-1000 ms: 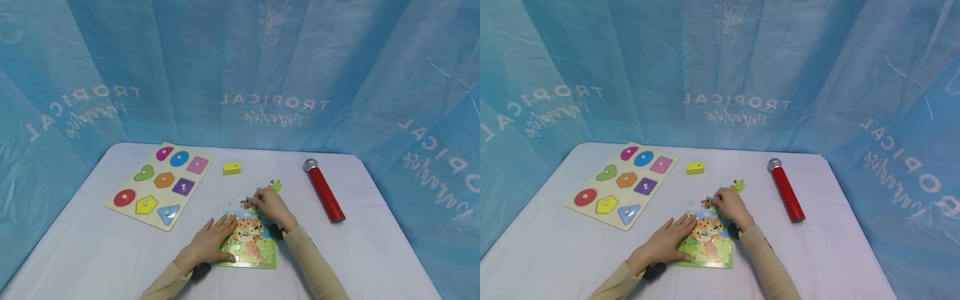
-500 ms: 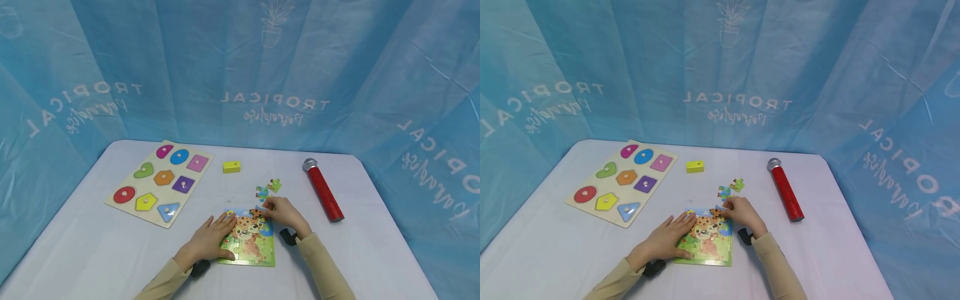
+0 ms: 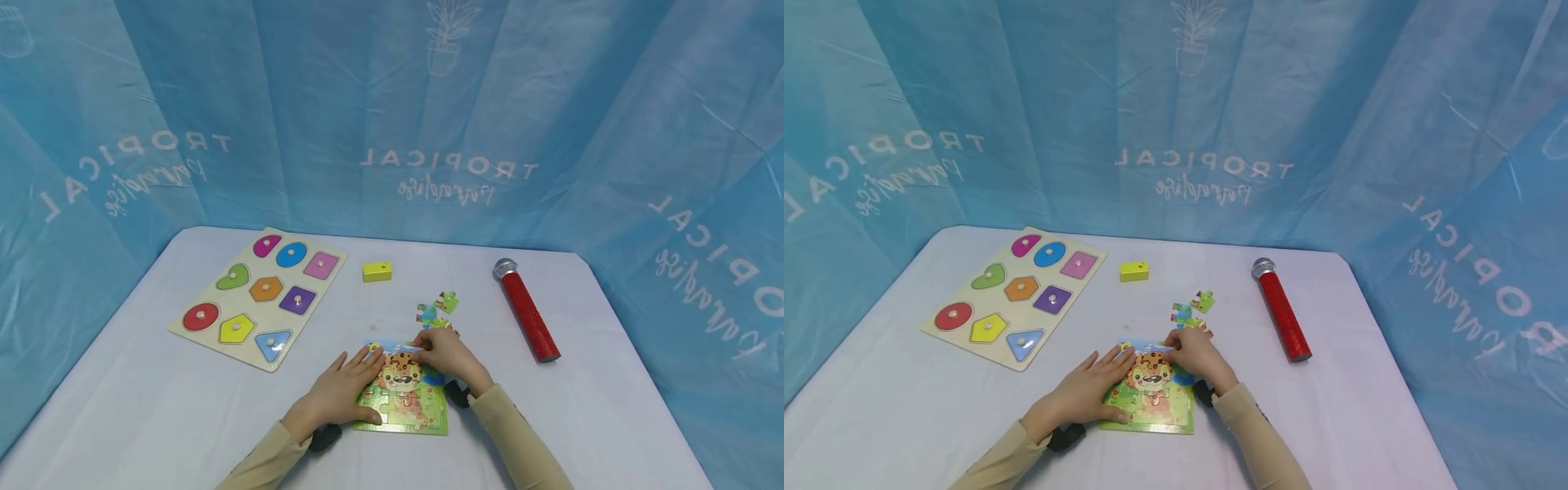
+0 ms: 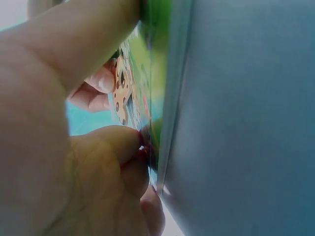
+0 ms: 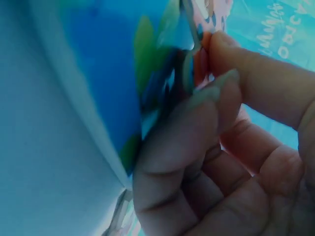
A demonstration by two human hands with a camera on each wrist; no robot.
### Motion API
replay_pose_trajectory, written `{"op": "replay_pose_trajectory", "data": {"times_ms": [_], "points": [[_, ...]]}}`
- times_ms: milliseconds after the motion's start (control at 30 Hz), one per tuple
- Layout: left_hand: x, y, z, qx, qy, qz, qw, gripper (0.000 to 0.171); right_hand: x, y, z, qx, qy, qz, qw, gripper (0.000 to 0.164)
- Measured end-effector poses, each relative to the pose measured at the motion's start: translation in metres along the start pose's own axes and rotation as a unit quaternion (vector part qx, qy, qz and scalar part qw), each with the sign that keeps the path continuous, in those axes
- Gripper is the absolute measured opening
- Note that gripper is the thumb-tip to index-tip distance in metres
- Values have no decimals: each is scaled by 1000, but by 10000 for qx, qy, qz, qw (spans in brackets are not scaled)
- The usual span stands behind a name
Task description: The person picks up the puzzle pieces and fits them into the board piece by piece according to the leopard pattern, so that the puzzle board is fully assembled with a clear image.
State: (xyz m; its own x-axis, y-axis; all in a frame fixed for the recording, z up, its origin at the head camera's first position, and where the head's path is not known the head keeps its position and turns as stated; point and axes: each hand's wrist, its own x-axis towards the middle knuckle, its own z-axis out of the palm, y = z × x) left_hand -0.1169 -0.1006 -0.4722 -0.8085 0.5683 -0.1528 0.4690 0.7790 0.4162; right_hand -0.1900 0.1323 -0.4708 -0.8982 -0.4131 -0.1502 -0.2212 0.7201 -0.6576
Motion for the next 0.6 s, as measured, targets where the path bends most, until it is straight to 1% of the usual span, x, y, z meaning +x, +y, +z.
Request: {"op": "replay_pose_trajectory", "data": {"times_ms": [167, 367, 433, 600], "points": [[-2, 0, -1, -74, -32, 14, 10000, 101, 1, -3, 3, 9, 136, 17, 9999, 9], [-3, 0, 0, -85, -24, 50, 9999, 100, 2, -7, 7, -171, 347, -61, 9992, 17], [-3, 0, 0, -92, -11, 66, 9999, 99, 3, -9, 9, -254, 340, -89, 9991, 21], [0, 1, 0, -89, -44, 103, 9999, 99, 3, -7, 6, -304, 323, -143, 9989, 19]]}}
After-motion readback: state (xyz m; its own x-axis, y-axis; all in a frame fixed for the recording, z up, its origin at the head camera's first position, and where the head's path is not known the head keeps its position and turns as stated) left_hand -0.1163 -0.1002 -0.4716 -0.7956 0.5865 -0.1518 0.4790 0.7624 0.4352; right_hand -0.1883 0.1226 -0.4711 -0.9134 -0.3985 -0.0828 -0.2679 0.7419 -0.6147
